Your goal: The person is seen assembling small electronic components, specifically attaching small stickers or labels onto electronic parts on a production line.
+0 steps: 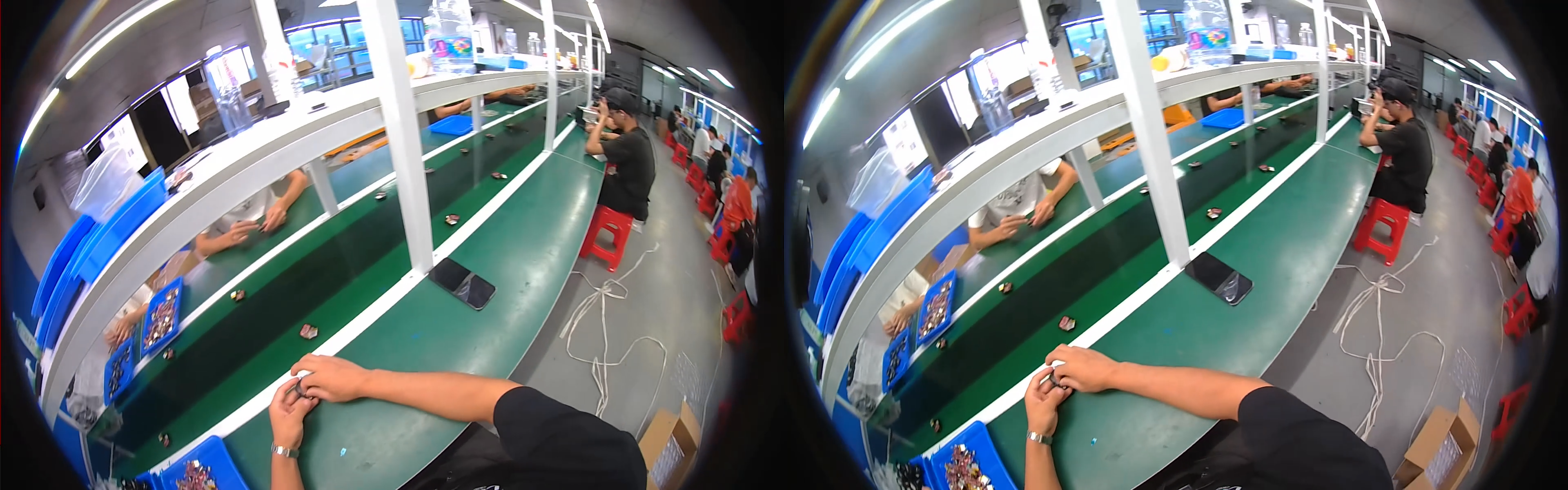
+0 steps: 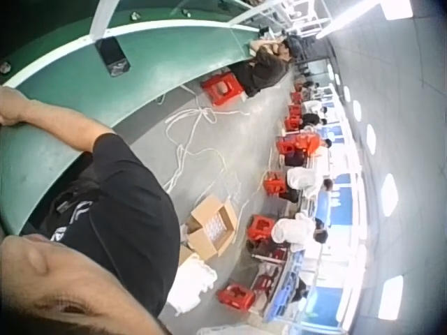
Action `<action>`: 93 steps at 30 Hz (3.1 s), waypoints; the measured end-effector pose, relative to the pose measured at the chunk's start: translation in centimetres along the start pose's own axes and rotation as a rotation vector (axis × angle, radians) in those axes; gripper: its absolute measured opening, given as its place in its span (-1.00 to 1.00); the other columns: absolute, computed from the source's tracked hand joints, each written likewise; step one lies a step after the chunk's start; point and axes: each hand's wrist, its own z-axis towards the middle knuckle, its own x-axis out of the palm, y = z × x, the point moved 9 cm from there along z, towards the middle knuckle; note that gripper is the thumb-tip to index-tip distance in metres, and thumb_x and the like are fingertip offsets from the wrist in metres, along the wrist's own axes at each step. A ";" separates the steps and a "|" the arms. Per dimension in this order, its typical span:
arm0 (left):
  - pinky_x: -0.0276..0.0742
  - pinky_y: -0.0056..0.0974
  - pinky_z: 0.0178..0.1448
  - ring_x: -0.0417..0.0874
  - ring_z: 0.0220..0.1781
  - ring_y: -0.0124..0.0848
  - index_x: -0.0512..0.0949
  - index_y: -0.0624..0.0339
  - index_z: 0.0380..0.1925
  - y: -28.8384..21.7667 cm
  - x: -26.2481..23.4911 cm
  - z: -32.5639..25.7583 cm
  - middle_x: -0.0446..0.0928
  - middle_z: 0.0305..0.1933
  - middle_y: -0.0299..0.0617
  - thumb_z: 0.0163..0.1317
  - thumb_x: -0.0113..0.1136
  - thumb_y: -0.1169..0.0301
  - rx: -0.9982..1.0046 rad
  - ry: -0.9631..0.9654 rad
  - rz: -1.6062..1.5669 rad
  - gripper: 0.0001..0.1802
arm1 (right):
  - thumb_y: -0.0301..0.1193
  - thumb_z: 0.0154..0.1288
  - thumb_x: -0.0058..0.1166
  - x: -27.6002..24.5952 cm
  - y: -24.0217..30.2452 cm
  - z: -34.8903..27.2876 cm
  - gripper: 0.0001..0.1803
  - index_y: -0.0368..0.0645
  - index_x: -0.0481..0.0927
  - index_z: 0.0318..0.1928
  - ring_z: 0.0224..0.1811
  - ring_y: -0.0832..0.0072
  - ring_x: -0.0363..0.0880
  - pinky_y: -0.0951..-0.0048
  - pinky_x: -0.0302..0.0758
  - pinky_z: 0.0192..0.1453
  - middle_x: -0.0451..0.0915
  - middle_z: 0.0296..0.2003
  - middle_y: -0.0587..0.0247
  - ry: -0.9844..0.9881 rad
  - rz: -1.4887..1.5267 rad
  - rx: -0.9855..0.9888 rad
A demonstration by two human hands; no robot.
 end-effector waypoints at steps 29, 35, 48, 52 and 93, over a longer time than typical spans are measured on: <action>0.70 -0.20 0.08 0.64 0.08 -0.27 0.30 0.33 0.24 -0.1 1.1 0.6 0.54 0.10 0.02 0.31 0.05 0.61 0.015 0.074 0.072 -0.52 | -0.44 0.17 0.09 -0.8 -0.8 -0.7 -0.87 -0.21 0.55 -0.47 0.10 0.27 0.43 0.28 0.42 0.17 0.51 -0.01 0.17 0.044 0.209 0.135; 0.71 -0.19 0.06 0.65 0.04 -0.27 0.31 0.34 0.21 0.0 0.9 0.7 0.55 0.06 0.00 0.25 0.14 0.63 0.022 0.030 0.065 -0.49 | -0.40 0.20 0.09 -0.7 -0.6 -0.6 -0.85 -0.22 0.59 -0.44 0.11 0.27 0.43 0.29 0.41 0.19 0.51 -0.01 0.17 0.049 0.188 0.124; 0.72 -0.19 0.04 0.67 0.01 -0.27 0.33 0.34 0.20 -0.3 1.1 0.5 0.56 0.07 0.03 0.28 0.08 0.62 0.001 0.040 0.029 -0.54 | -0.44 0.20 0.12 -0.3 -1.3 -0.9 -0.90 -0.20 0.57 -0.38 0.14 0.26 0.43 0.28 0.43 0.16 0.49 0.04 0.16 0.054 0.266 0.151; 0.71 -0.22 0.02 0.66 0.00 -0.28 0.31 0.38 0.19 -0.2 0.9 0.4 0.56 0.04 0.06 0.32 -0.05 0.64 -0.016 0.030 0.014 -0.58 | -0.44 0.18 0.14 -0.3 -1.3 -0.8 -0.90 -0.20 0.54 -0.39 0.09 0.23 0.45 0.28 0.43 0.15 0.50 0.01 0.12 0.029 0.336 0.129; 0.67 -0.16 0.09 0.66 -0.01 -0.30 0.40 0.24 -0.01 -0.1 -0.2 -0.5 0.58 -0.04 -0.04 0.40 0.05 0.50 0.001 0.047 -0.080 -0.80 | -0.47 0.31 0.14 1.6 -2.6 -0.6 -0.92 -0.22 0.60 -0.26 -0.21 0.54 0.52 0.46 0.49 -0.10 0.57 -0.05 0.25 0.000 0.654 0.295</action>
